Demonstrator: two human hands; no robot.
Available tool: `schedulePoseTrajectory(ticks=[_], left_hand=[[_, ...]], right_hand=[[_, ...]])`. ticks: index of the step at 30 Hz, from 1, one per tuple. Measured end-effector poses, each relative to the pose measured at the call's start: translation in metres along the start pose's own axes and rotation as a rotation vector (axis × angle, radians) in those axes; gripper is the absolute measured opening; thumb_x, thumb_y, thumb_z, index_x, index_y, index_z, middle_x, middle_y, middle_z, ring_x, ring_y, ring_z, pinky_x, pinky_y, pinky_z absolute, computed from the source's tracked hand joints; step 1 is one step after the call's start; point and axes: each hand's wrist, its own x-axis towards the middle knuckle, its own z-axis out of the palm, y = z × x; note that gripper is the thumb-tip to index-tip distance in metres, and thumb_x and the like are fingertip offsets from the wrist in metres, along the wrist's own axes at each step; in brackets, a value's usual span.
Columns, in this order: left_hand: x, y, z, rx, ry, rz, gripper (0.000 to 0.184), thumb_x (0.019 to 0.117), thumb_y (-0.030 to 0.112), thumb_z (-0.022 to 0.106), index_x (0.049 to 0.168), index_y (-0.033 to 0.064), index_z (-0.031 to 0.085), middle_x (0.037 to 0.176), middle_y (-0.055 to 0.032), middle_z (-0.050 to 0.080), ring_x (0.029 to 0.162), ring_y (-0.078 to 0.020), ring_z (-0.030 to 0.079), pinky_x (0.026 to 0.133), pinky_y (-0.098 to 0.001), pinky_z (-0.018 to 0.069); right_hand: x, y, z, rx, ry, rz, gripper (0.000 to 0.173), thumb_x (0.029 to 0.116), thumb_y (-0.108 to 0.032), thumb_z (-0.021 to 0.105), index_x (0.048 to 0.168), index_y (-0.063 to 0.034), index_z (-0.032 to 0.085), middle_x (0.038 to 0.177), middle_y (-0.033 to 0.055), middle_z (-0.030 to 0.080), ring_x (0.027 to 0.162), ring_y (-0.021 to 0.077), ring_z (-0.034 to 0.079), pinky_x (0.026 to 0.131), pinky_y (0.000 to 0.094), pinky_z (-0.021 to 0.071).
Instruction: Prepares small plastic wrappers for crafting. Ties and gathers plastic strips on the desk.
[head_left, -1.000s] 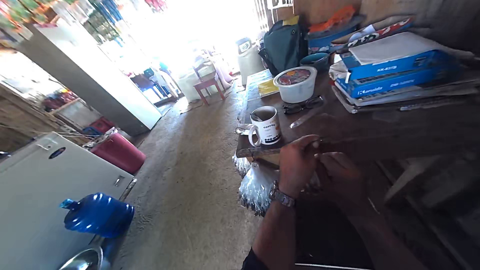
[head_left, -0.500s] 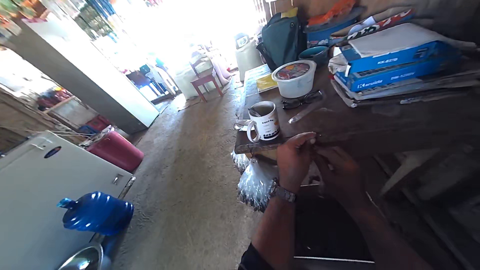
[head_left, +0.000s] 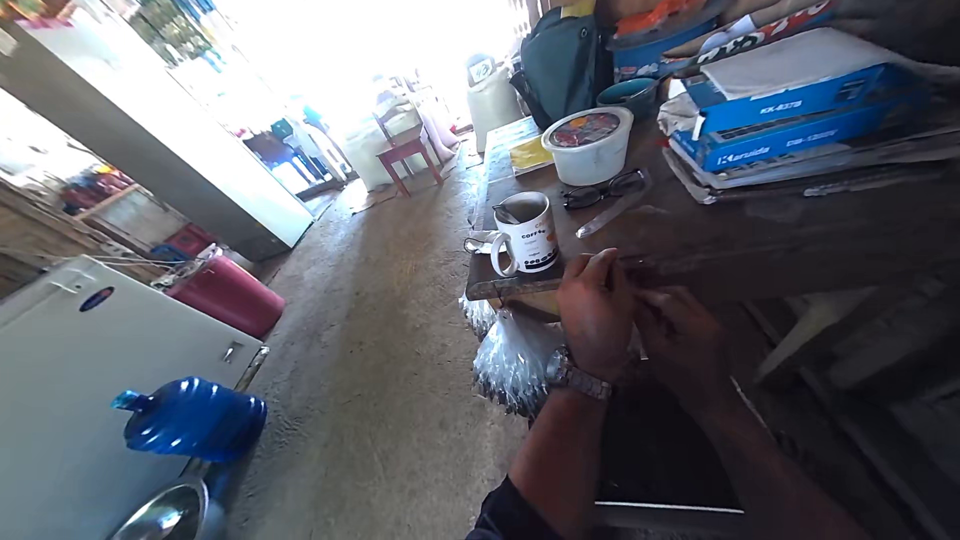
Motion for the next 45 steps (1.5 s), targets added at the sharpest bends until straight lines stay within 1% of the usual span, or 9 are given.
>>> schedulePoseTrajectory(ticks=[15,20,23,26,28,32,37,40,45], left_hand=[[-0.007,-0.002,0.004,-0.173,-0.055,-0.008,0.017,0.0985,0.024,0.071,0.111,0.0164,0.079,0.103,-0.0054,0.062,0.080,-0.0107,0.063,0.066,-0.0276,0.0586],[-0.014,-0.002,-0.008,-0.162,-0.163,0.031,0.025,0.0998,0.029,0.070,0.122,0.0188,0.075,0.116,-0.0112,0.062,0.087,-0.0196,0.065,0.068,-0.0379,0.0588],[-0.013,-0.010,-0.018,-0.223,-0.256,0.038,0.035,0.0986,0.033,0.071,0.132,0.0240,0.070,0.121,-0.0095,0.061,0.080,-0.0185,0.065,0.063,-0.0373,0.0589],[-0.007,-0.014,-0.030,-0.297,-0.370,-0.002,0.046,0.1021,0.041,0.064,0.145,0.0253,0.058,0.107,-0.0088,0.064,0.063,-0.0179,0.062,0.052,-0.0353,0.0566],[-0.004,-0.019,-0.037,-0.359,-0.412,-0.039,0.047,0.1055,0.045,0.055,0.148,0.0260,0.053,0.093,-0.0077,0.069,0.054,-0.0180,0.062,0.046,-0.0347,0.0568],[0.008,-0.022,-0.049,-0.378,-0.401,-0.020,0.031,0.1087,0.034,0.053,0.129,0.0144,0.065,0.082,-0.0049,0.069,0.055,-0.0149,0.064,0.049,-0.0317,0.0578],[0.004,-0.030,-0.074,-0.333,-0.557,-0.008,0.025,0.1051,0.038,0.059,0.104,0.0169,0.074,0.070,-0.0018,0.067,0.047,-0.0139,0.057,0.041,-0.0295,0.0489],[0.003,-0.025,-0.077,-0.372,-0.666,-0.035,0.023,0.1038,0.036,0.062,0.105,0.0177,0.076,0.071,-0.0012,0.068,0.045,-0.0137,0.056,0.038,-0.0270,0.0453],[0.006,-0.025,-0.069,-0.393,-0.692,-0.032,0.014,0.1007,0.025,0.068,0.108,0.0152,0.076,0.081,0.0001,0.072,0.054,-0.0110,0.061,0.045,-0.0250,0.0501]], right_hand=[[0.005,0.000,-0.017,0.081,0.092,0.073,0.026,0.1024,-0.026,0.063,0.114,-0.0043,0.073,0.102,0.0086,0.067,0.082,0.0105,0.065,0.072,0.0273,0.0570],[0.005,-0.005,-0.021,0.087,0.128,0.065,0.021,0.1003,-0.018,0.066,0.111,-0.0015,0.072,0.102,0.0091,0.068,0.084,0.0098,0.065,0.073,0.0245,0.0578],[0.006,-0.007,-0.029,0.156,0.074,0.092,0.018,0.0999,-0.015,0.067,0.112,-0.0024,0.073,0.098,0.0073,0.070,0.077,0.0081,0.066,0.068,0.0233,0.0579],[0.007,-0.012,-0.039,0.267,-0.010,0.201,0.018,0.1019,-0.016,0.064,0.115,-0.0058,0.070,0.088,0.0053,0.069,0.065,0.0090,0.061,0.057,0.0239,0.0542],[0.012,-0.012,-0.040,0.358,-0.015,0.239,0.016,0.1009,-0.013,0.064,0.113,-0.0040,0.070,0.087,0.0044,0.070,0.066,0.0087,0.063,0.059,0.0240,0.0559],[0.020,-0.004,-0.039,0.479,-0.065,0.206,0.016,0.0995,-0.012,0.064,0.107,0.0000,0.071,0.087,0.0022,0.071,0.072,0.0062,0.065,0.064,0.0233,0.0570],[0.020,-0.007,-0.037,0.535,-0.153,0.135,0.015,0.0983,-0.007,0.066,0.107,0.0026,0.072,0.088,0.0058,0.071,0.073,0.0083,0.065,0.065,0.0248,0.0574],[0.020,-0.012,-0.035,0.537,-0.197,0.106,0.015,0.0991,-0.008,0.065,0.107,0.0025,0.072,0.089,0.0058,0.071,0.072,0.0082,0.064,0.065,0.0241,0.0565],[0.020,-0.012,-0.034,0.511,-0.209,0.123,0.015,0.0993,-0.009,0.066,0.107,0.0016,0.072,0.087,0.0046,0.071,0.070,0.0071,0.064,0.064,0.0228,0.0557]])
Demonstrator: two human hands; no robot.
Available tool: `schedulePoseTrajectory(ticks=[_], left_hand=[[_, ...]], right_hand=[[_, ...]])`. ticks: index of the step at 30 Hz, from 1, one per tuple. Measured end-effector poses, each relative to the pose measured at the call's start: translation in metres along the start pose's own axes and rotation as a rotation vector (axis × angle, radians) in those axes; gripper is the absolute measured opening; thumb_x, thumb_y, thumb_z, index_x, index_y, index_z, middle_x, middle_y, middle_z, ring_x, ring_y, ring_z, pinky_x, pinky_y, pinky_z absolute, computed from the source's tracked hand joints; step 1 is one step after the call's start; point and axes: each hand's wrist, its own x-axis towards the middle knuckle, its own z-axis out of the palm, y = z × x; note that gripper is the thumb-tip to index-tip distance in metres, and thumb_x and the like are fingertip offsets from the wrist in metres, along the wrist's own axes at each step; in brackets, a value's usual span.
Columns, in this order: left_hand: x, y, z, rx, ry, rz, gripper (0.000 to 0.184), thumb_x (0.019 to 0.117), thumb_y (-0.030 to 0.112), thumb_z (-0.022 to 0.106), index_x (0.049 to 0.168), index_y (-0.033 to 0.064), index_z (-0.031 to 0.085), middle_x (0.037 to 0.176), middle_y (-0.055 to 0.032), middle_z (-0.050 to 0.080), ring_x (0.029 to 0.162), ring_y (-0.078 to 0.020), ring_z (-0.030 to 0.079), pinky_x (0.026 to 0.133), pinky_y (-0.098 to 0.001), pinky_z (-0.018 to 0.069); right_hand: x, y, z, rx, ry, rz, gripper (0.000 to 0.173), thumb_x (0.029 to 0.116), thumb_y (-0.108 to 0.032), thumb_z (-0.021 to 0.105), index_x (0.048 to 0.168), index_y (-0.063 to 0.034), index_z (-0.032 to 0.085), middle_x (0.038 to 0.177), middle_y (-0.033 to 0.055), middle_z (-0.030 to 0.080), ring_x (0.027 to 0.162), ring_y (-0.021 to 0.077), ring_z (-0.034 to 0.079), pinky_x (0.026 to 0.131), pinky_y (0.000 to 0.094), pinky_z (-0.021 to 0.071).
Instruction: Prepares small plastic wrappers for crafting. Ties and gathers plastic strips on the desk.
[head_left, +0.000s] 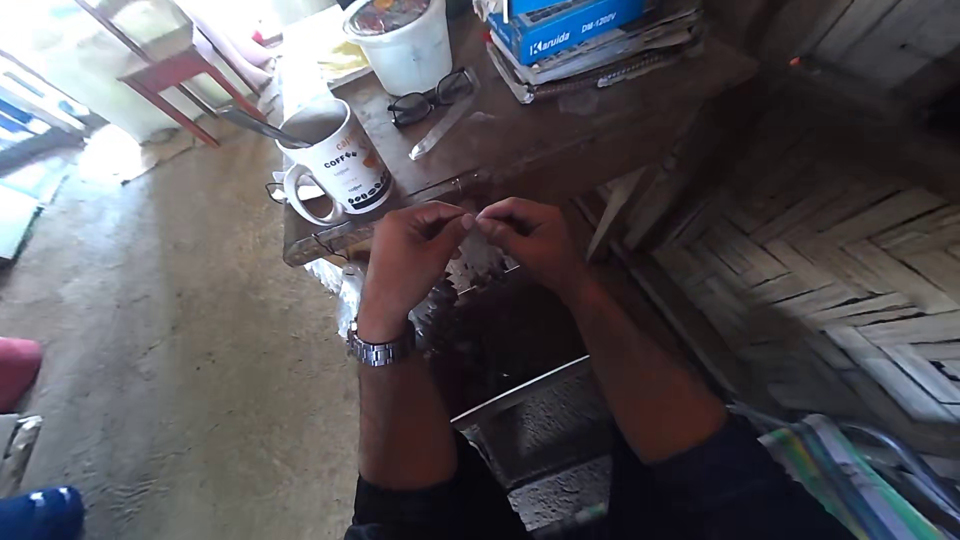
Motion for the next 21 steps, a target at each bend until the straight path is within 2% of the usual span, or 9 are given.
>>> schedulePoseTrajectory(ticks=[4,7,11,16,21], left_hand=[[0.018,-0.007,0.003,-0.034,0.049,-0.027,0.016,0.1006,0.024,0.069,0.104,0.0109,0.077,0.081,0.0011,0.073,0.060,-0.0083,0.065,0.052,-0.0246,0.0552],[0.021,-0.010,0.005,-0.049,0.029,-0.038,0.021,0.1018,0.029,0.067,0.105,0.0105,0.077,0.080,0.0006,0.073,0.060,-0.0090,0.064,0.050,-0.0245,0.0535],[0.022,-0.012,0.005,-0.039,0.009,-0.033,0.016,0.0998,0.024,0.069,0.105,0.0115,0.078,0.082,0.0012,0.073,0.062,-0.0081,0.064,0.053,-0.0237,0.0535],[0.023,-0.013,0.007,-0.055,0.031,-0.039,0.016,0.1014,0.022,0.067,0.105,0.0094,0.076,0.081,0.0010,0.072,0.062,-0.0071,0.064,0.056,-0.0229,0.0546],[0.023,-0.013,0.008,-0.046,0.044,-0.050,0.017,0.1012,0.023,0.067,0.105,0.0093,0.077,0.079,0.0011,0.072,0.060,-0.0071,0.063,0.053,-0.0232,0.0531]], right_hand=[[0.002,0.005,-0.001,0.001,0.012,0.006,0.016,0.0999,-0.010,0.066,0.109,0.0016,0.072,0.087,0.0044,0.071,0.071,0.0074,0.064,0.063,0.0234,0.0560],[0.002,0.003,0.001,-0.001,0.005,0.028,0.016,0.1000,-0.011,0.066,0.109,0.0012,0.072,0.089,0.0051,0.071,0.073,0.0087,0.065,0.065,0.0243,0.0574],[0.002,0.005,0.003,0.010,-0.004,0.020,0.016,0.0999,-0.010,0.066,0.109,0.0019,0.072,0.089,0.0057,0.072,0.073,0.0092,0.066,0.066,0.0250,0.0583],[0.002,0.007,0.002,-0.014,0.007,0.038,0.017,0.1007,-0.012,0.064,0.108,0.0004,0.072,0.087,0.0039,0.071,0.071,0.0072,0.064,0.064,0.0235,0.0561],[0.002,0.009,0.002,-0.016,0.038,0.077,0.016,0.1005,-0.013,0.065,0.106,0.0000,0.072,0.086,0.0038,0.071,0.071,0.0074,0.065,0.063,0.0232,0.0564]])
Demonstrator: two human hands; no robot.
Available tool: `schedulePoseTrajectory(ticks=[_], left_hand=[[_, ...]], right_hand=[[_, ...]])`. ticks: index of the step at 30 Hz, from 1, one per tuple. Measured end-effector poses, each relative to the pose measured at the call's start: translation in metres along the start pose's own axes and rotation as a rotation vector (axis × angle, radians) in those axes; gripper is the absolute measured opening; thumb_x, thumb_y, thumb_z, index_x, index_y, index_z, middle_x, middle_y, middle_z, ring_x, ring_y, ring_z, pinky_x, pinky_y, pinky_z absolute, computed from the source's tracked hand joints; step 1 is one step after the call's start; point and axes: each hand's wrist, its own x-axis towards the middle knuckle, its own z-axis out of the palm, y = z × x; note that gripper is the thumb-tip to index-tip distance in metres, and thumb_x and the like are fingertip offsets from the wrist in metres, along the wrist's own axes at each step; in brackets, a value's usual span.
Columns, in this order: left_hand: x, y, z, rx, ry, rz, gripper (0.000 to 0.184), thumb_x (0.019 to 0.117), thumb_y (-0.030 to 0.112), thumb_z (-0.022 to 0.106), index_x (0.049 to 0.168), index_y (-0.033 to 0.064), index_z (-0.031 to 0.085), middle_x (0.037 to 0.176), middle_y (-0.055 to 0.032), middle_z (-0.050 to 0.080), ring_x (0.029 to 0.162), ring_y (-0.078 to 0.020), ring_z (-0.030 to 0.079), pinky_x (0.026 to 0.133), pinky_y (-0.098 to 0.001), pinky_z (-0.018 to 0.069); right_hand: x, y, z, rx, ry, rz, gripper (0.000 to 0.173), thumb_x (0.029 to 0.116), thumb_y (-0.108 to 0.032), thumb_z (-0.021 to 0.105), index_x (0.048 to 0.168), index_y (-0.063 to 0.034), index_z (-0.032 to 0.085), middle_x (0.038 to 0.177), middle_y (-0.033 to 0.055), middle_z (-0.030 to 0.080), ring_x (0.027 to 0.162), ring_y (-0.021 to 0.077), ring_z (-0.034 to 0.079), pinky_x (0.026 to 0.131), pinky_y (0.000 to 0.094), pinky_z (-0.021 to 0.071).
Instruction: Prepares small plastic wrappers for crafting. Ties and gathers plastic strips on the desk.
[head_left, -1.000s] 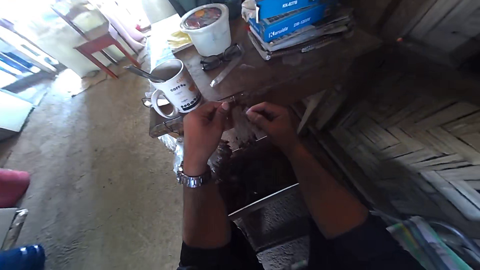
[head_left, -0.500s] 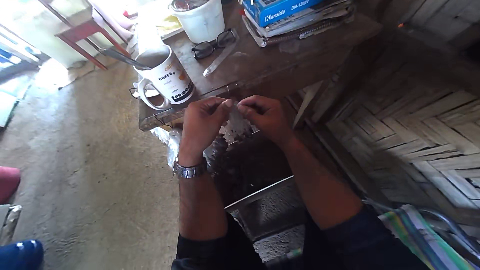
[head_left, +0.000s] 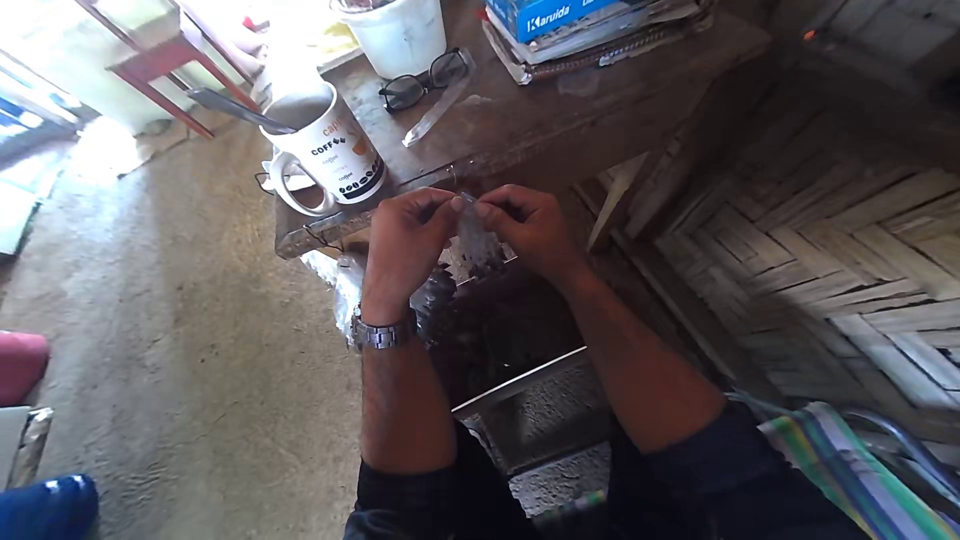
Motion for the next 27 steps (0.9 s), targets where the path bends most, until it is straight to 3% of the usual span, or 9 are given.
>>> schedulePoseTrajectory(ticks=[16,27], left_hand=[[0.001,0.001,0.002,0.094,0.014,-0.042,0.018,0.1011,0.027,0.068,0.103,0.0121,0.078,0.079,0.0029,0.073,0.058,-0.0066,0.064,0.052,-0.0245,0.0544],[0.003,0.001,0.007,0.250,0.062,-0.065,0.017,0.0992,0.031,0.068,0.099,0.0182,0.079,0.080,0.0061,0.074,0.063,-0.0052,0.068,0.060,-0.0291,0.0596]], right_hand=[[-0.001,0.011,0.003,-0.023,0.011,0.051,0.017,0.1011,-0.017,0.064,0.105,-0.0023,0.072,0.088,0.0035,0.071,0.075,0.0093,0.067,0.069,0.0267,0.0589],[-0.001,0.014,0.010,-0.064,0.031,0.091,0.017,0.1010,-0.019,0.064,0.103,-0.0048,0.073,0.086,0.0014,0.071,0.073,0.0070,0.065,0.067,0.0251,0.0566]])
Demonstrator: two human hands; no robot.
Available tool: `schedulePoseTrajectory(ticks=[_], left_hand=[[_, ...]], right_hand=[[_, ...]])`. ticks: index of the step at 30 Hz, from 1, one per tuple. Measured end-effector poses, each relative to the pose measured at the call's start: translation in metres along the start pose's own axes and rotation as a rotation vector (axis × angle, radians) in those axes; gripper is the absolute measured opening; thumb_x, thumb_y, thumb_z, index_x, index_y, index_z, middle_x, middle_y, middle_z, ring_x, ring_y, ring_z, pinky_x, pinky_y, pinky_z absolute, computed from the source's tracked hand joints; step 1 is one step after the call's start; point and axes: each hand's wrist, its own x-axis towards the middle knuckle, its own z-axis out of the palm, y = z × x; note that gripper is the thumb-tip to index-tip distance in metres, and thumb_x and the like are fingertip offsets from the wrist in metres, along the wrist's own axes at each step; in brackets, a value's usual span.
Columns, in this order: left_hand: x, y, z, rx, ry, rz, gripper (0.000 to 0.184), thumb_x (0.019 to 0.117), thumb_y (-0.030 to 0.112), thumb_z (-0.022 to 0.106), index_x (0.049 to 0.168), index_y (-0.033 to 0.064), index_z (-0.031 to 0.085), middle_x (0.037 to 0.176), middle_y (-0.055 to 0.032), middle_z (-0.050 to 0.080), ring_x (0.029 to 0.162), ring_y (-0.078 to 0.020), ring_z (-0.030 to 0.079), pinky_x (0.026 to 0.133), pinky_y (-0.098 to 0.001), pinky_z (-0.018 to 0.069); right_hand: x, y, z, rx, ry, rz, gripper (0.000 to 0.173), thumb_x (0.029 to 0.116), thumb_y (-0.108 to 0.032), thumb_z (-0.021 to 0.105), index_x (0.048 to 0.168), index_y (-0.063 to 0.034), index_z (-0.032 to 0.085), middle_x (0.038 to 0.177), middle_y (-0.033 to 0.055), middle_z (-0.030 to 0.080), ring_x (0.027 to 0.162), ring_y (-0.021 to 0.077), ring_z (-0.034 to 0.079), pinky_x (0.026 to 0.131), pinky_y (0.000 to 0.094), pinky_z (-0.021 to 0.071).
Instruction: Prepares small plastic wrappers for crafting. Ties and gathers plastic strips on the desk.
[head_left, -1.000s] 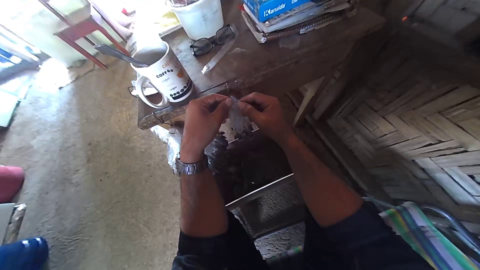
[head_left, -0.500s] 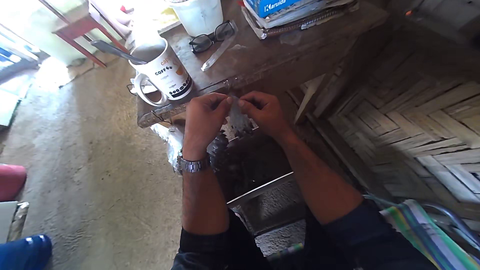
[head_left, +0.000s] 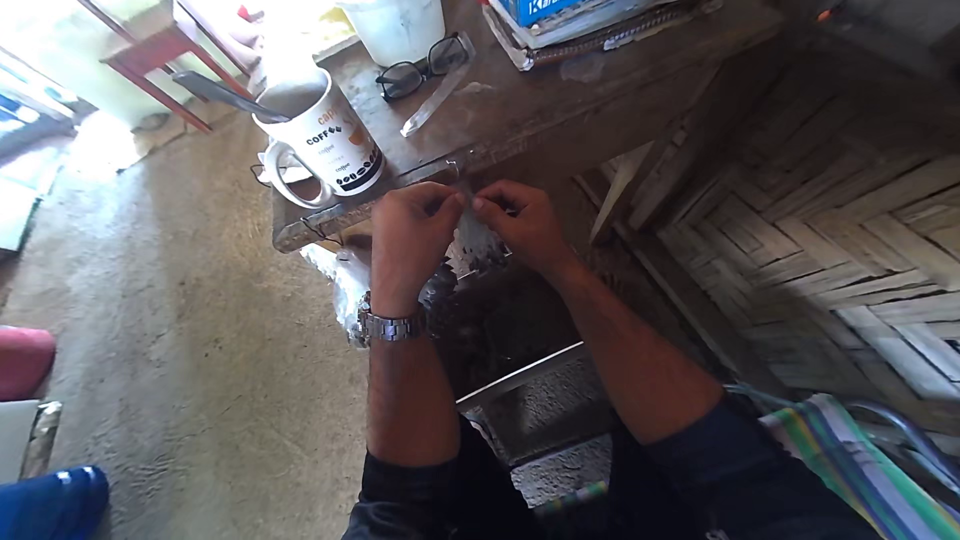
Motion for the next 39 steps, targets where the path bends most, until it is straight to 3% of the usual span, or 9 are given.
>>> schedulePoseTrajectory(ticks=[9,15,21,24,27,30,32,36,39], left_hand=[[0.001,-0.001,0.005,0.083,0.039,0.045,0.019,0.1001,0.032,0.066,0.099,0.0183,0.079,0.081,0.0058,0.074,0.065,-0.0041,0.067,0.063,-0.0297,0.0595],[0.001,0.002,0.014,0.249,0.145,0.061,0.020,0.1006,0.031,0.063,0.098,0.0187,0.079,0.080,0.0039,0.073,0.068,-0.0068,0.066,0.067,-0.0363,0.0549],[-0.001,0.009,0.018,0.321,0.204,-0.040,0.021,0.0985,0.038,0.066,0.099,0.0231,0.081,0.084,0.0044,0.076,0.075,-0.0092,0.069,0.072,-0.0410,0.0557],[-0.004,0.012,0.007,0.296,0.182,-0.097,0.024,0.0989,0.040,0.065,0.098,0.0220,0.080,0.084,0.0040,0.076,0.074,-0.0103,0.071,0.072,-0.0435,0.0589],[-0.007,0.010,-0.010,0.200,0.203,-0.125,0.032,0.1009,0.046,0.060,0.099,0.0199,0.079,0.083,0.0038,0.075,0.068,-0.0101,0.069,0.067,-0.0414,0.0604],[-0.015,0.010,-0.027,0.079,0.240,-0.101,0.032,0.1008,0.046,0.062,0.100,0.0186,0.078,0.081,0.0047,0.074,0.061,-0.0072,0.068,0.059,-0.0339,0.0607],[-0.020,0.011,-0.039,0.017,0.244,-0.034,0.031,0.1018,0.044,0.062,0.102,0.0173,0.078,0.081,0.0045,0.073,0.061,-0.0060,0.066,0.058,-0.0308,0.0596],[-0.037,0.022,-0.063,-0.096,0.250,0.106,0.024,0.1036,0.034,0.062,0.098,0.0143,0.075,0.077,0.0094,0.069,0.059,0.0005,0.060,0.053,-0.0209,0.0519],[-0.060,0.019,-0.080,-0.200,0.266,0.145,0.018,0.1024,0.023,0.064,0.090,0.0124,0.071,0.073,0.0098,0.066,0.058,0.0002,0.060,0.053,-0.0179,0.0515]], right_hand=[[0.001,0.000,0.003,-0.001,0.019,0.012,0.017,0.1014,-0.018,0.063,0.105,-0.0042,0.073,0.087,0.0026,0.071,0.075,0.0084,0.066,0.069,0.0267,0.0576],[0.003,0.003,0.007,-0.044,0.056,0.077,0.018,0.1019,-0.020,0.063,0.103,-0.0053,0.073,0.083,0.0015,0.069,0.069,0.0077,0.063,0.064,0.0264,0.0553],[0.005,0.006,0.012,-0.109,0.109,0.162,0.021,0.1010,-0.028,0.065,0.102,-0.0091,0.074,0.081,-0.0003,0.068,0.068,0.0077,0.062,0.064,0.0284,0.0546],[0.004,0.013,0.010,-0.151,0.121,0.182,0.019,0.0994,-0.028,0.067,0.104,-0.0103,0.075,0.085,-0.0001,0.071,0.073,0.0081,0.065,0.069,0.0304,0.0568],[0.003,0.022,0.003,-0.117,0.129,0.167,0.021,0.0980,-0.025,0.070,0.111,-0.0091,0.074,0.098,0.0013,0.075,0.088,0.0082,0.070,0.083,0.0311,0.0607],[0.003,0.021,-0.009,-0.137,0.167,0.232,0.022,0.0984,-0.022,0.068,0.114,-0.0080,0.074,0.101,0.0034,0.075,0.091,0.0091,0.071,0.085,0.0314,0.0602],[0.001,0.019,-0.020,-0.299,0.170,0.320,0.021,0.0991,-0.022,0.065,0.112,-0.0075,0.074,0.101,0.0059,0.074,0.090,0.0117,0.070,0.084,0.0350,0.0585],[-0.009,0.035,-0.038,-0.644,-0.171,0.659,0.031,0.1034,-0.027,0.057,0.120,-0.0037,0.069,0.111,0.0174,0.070,0.101,0.0310,0.068,0.091,0.0571,0.0538],[-0.028,0.081,-0.023,-0.945,-0.565,0.742,0.035,0.1013,-0.033,0.055,0.109,-0.0041,0.073,0.110,0.0222,0.071,0.107,0.0422,0.066,0.089,0.0701,0.0489]])
